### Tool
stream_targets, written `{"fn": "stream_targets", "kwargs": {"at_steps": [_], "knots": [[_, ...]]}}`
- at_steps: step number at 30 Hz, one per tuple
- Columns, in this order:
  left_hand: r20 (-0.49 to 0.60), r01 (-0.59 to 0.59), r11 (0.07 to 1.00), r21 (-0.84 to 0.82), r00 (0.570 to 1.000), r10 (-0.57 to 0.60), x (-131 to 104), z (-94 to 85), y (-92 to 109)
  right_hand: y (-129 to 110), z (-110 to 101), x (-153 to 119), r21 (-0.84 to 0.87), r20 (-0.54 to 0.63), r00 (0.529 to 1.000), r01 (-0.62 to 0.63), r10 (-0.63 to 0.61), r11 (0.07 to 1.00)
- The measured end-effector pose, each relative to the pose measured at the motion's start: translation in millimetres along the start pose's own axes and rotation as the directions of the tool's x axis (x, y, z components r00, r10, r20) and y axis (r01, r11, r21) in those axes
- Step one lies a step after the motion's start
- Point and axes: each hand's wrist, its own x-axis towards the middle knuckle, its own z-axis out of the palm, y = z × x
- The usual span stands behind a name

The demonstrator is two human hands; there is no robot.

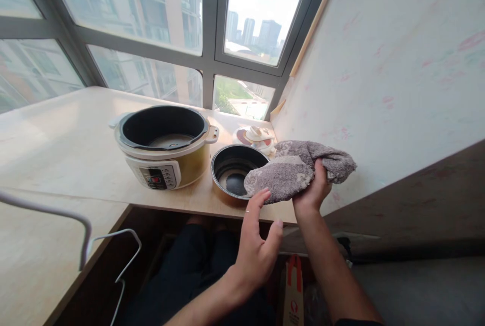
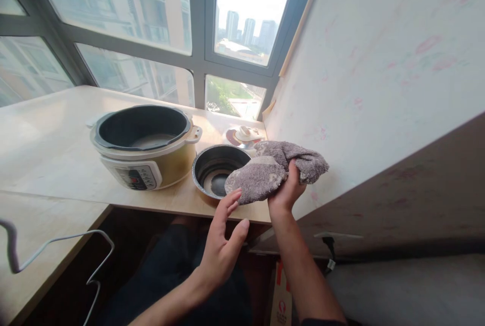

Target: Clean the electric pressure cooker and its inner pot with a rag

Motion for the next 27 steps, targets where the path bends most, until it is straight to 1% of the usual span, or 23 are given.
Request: {"fn": "stream_targets", "kwargs": {"at_steps": [2,3,4,7,11,13,15,18,22,25,27], "knots": [[0.065,0.182,0.977,-0.11,0.982,-0.176,1,3.2,-2,0,3,-4,0.007,0.001,1.0,0.0,0.0,1.0],[0.087,0.244,0.957,-0.157,0.969,-0.232,4,5.3,-4,0,4,-7,0.008,0.006,1.0,-0.013,0.013,1.0],[0.096,0.274,0.942,-0.194,0.961,-0.26,7,7.3,-6,0,5,-10,0.008,0.01,1.0,-0.029,0.029,1.0],[0.075,0.252,0.932,-0.262,0.968,-0.24,22,12.0,-9,-2,7,-20,-0.004,0.017,0.998,-0.068,0.068,0.998],[0.03,0.208,0.924,-0.32,0.977,-0.21,44,13.2,-6,-3,6,-34,-0.046,0.043,0.995,-0.089,0.091,0.995],[0.016,0.183,0.926,-0.329,0.982,-0.188,55,12.6,-5,-4,4,-40,-0.064,0.073,0.988,-0.133,0.138,0.989],[0.002,0.157,0.933,-0.323,0.986,-0.165,63,11.8,-4,-3,1,-46,-0.086,0.09,0.973,-0.205,0.213,0.975],[-0.038,0.15,0.945,-0.291,0.985,-0.168,70,10.5,-3,0,-5,-53,-0.123,0.112,0.939,-0.313,0.326,0.942],[-0.067,0.181,0.941,-0.285,0.976,-0.208,75,9.1,-2,2,-12,-56,-0.149,0.18,0.885,-0.408,0.43,0.901],[-0.085,0.182,0.942,-0.281,0.973,-0.213,78,8.4,-2,3,-17,-54,-0.165,0.241,0.823,-0.487,0.514,0.857],[-0.102,0.155,0.954,-0.256,0.977,-0.186,80,7.2,-3,4,-19,-51,-0.199,0.293,0.772,-0.528,0.564,0.826]]}}
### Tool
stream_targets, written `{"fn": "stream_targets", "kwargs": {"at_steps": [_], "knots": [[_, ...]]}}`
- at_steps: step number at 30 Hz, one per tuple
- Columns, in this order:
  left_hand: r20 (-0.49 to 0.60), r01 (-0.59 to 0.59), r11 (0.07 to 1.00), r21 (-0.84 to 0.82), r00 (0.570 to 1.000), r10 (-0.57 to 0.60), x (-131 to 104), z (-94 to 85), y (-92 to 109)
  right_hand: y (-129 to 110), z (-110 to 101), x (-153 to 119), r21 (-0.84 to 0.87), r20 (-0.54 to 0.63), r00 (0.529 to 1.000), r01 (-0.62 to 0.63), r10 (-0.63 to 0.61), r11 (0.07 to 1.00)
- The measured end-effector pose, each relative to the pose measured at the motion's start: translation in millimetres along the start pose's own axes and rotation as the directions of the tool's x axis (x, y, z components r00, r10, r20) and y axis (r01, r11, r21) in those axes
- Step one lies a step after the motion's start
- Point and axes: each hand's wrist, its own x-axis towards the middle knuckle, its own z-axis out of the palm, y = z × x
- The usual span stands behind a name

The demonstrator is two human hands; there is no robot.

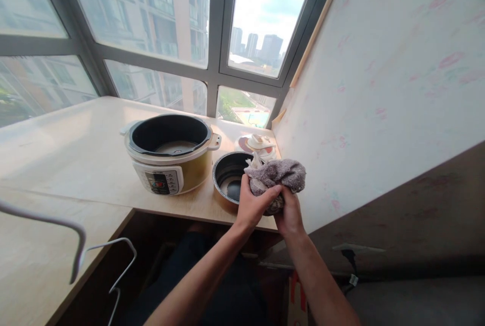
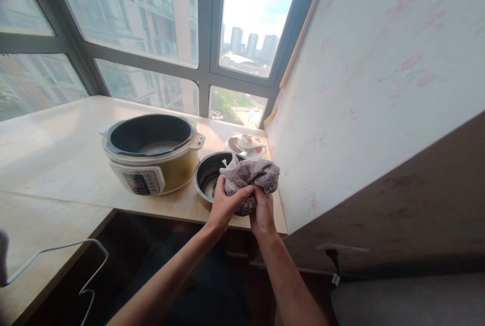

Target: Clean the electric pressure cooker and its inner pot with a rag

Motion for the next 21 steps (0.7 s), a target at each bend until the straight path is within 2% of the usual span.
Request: {"fn": "stream_targets", "kwargs": {"at_steps": [3,8,14,18,21], "knots": [[-0.001,-0.061,0.997,0.053,0.998,0.061,4,-3.5,-1,1,-3,4,-0.061,0.076,0.997,-0.019,0.024,0.998],[-0.007,-0.112,0.99,0.085,0.994,0.113,9,-10.9,-3,3,-9,15,-0.208,0.172,0.985,0.046,-0.01,0.977],[0.032,-0.108,0.989,0.099,0.994,0.105,16,-15.2,2,-6,-13,20,-0.19,0.223,0.955,-0.153,0.194,0.97],[0.014,-0.026,0.997,0.067,1.0,0.025,23,-15.9,5,-14,-18,18,-0.184,0.304,0.905,-0.252,0.299,0.95],[0.042,0.079,0.997,0.019,0.996,-0.08,28,-17.6,5,-20,-24,21,-0.187,0.35,0.885,-0.256,0.308,0.948]]}}
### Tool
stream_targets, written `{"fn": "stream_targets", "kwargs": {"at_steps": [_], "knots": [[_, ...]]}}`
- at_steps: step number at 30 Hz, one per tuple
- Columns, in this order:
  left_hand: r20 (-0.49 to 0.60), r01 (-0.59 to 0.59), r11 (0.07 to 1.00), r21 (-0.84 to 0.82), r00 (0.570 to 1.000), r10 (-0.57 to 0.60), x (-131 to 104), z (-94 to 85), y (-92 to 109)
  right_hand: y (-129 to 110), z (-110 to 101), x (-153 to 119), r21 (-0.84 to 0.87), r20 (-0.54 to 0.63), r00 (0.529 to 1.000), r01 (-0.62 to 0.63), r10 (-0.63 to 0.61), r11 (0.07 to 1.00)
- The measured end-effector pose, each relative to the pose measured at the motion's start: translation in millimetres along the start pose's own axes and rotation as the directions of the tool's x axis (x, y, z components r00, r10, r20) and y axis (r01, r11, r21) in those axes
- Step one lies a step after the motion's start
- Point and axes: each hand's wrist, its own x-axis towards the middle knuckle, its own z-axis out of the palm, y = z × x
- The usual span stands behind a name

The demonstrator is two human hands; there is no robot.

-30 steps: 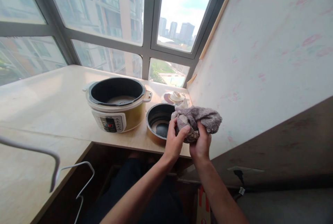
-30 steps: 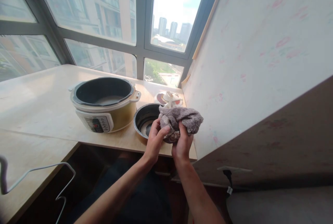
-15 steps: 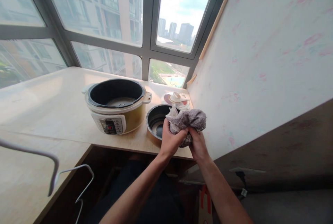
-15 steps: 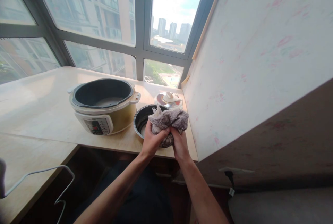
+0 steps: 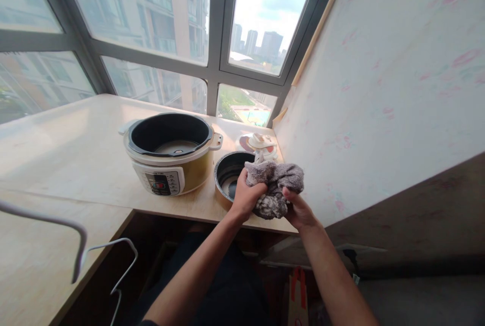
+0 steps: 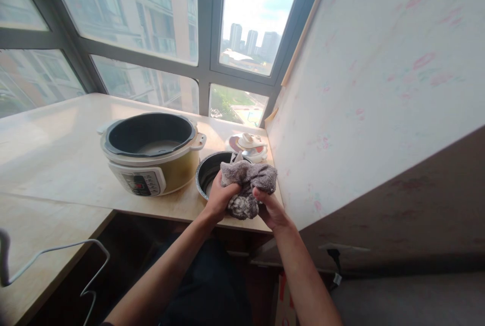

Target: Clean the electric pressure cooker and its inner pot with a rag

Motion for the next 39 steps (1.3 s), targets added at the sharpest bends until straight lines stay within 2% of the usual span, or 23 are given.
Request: {"fn": "stream_targets", "kwargs": {"at_steps": [3,7,11,14,19,23,28,31,35,37,39], "knots": [[0.028,0.036,0.999,0.016,0.999,-0.036,4,-3.4,0,-6,-7,2,-0.032,0.023,1.0,0.012,-0.011,0.999],[0.11,0.044,0.992,0.115,0.992,-0.057,6,-8.4,1,-15,-10,7,-0.065,0.032,0.999,0.022,-0.02,0.998],[0.186,-0.029,0.965,0.262,0.982,-0.021,4,-11.4,6,-19,-7,10,-0.127,0.1,0.993,-0.044,0.057,0.991],[0.244,-0.089,0.933,0.349,0.97,0.001,0,-11.8,12,-17,-1,10,-0.148,0.103,0.992,-0.058,0.074,0.987],[0.303,-0.154,0.906,0.394,0.953,0.03,-7,-8.7,17,-10,11,2,-0.145,-0.006,0.999,0.03,-0.031,0.989],[0.311,-0.176,0.89,0.422,0.95,0.04,-12,-2.2,20,-5,14,0,-0.105,-0.127,0.98,0.142,-0.155,0.984],[0.276,-0.17,0.882,0.438,0.96,0.048,-19,10.3,19,-3,11,4,-0.017,-0.287,0.95,0.124,-0.124,0.992],[0.24,-0.173,0.872,0.458,0.969,0.066,-22,14.9,15,-4,9,6,0.033,-0.334,0.938,0.112,-0.094,0.993],[0.256,-0.262,0.844,0.468,0.954,0.154,-24,8.6,10,-10,1,8,0.046,-0.386,0.907,0.203,-0.17,0.978],[0.279,-0.248,0.826,0.506,0.953,0.115,-25,0.6,7,-14,-7,8,0.049,-0.428,0.879,0.256,-0.211,0.965],[0.328,-0.262,0.771,0.58,0.942,0.072,-25,-8.8,4,-19,-17,7,0.043,-0.47,0.848,0.298,-0.244,0.954]]}}
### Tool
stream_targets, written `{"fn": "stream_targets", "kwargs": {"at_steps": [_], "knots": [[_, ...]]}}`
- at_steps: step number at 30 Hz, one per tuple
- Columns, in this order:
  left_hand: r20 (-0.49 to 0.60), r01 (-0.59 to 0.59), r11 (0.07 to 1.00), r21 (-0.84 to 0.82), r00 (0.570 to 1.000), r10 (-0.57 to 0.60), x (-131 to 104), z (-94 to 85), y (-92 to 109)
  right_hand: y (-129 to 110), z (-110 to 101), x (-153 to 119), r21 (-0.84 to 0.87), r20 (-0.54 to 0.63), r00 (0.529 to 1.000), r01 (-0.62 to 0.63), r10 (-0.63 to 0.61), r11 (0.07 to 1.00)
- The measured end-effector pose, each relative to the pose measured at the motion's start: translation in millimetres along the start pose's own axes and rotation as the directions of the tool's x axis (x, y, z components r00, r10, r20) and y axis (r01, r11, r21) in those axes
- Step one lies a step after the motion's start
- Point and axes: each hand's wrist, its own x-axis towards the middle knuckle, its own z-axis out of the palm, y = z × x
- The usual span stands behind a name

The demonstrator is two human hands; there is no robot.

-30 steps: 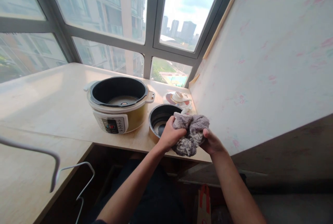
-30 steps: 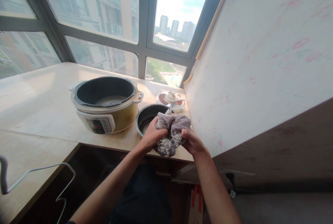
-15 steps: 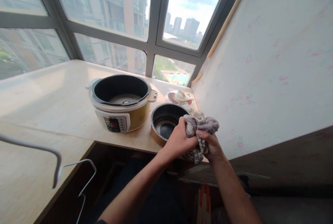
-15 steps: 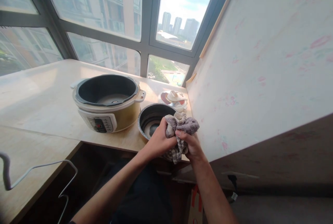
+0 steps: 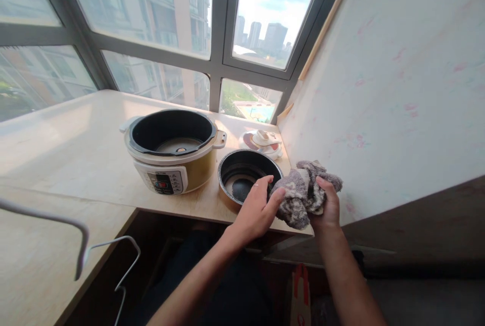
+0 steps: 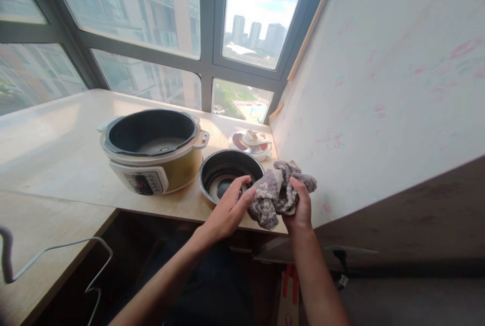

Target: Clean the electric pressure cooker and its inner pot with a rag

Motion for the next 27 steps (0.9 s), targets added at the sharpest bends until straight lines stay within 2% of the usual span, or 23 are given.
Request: {"fn": "stream_targets", "kwargs": {"at_steps": [3,6,9,12,16,20,23,27], "knots": [[0.142,-0.133,0.946,0.296,0.985,0.095,-7,-6.0,-12,-7,-14,6,-0.01,-0.049,0.994,0.102,-0.102,0.995],[0.285,-0.262,0.75,0.607,0.953,0.102,-12,-9.3,-25,-9,-25,9,-0.021,-0.097,0.971,0.217,-0.218,0.976],[0.314,-0.304,0.554,0.775,0.946,0.079,-15,-11.6,-39,-8,-31,9,-0.021,-0.177,0.927,0.331,-0.33,0.943],[0.274,-0.343,0.473,0.811,0.938,0.212,-15,-14.0,-53,-4,-35,8,-0.053,-0.234,0.871,0.432,-0.431,0.9],[0.176,-0.404,0.475,0.782,0.874,0.453,-12,-19.0,-65,3,-39,2,-0.059,-0.239,0.853,0.464,-0.464,0.884],[0.035,-0.409,0.534,0.74,0.816,0.577,2,-28.2,-66,6,-43,-5,-0.098,-0.207,0.845,0.484,-0.494,0.87],[-0.074,-0.39,0.621,0.68,0.806,0.587,14,-35.1,-60,8,-44,-10,-0.166,-0.191,0.818,0.518,-0.542,0.839],[-0.191,-0.341,0.753,0.563,0.833,0.52,23,-37.9,-48,16,-44,-23,-0.223,-0.166,0.81,0.525,-0.563,0.821]]}}
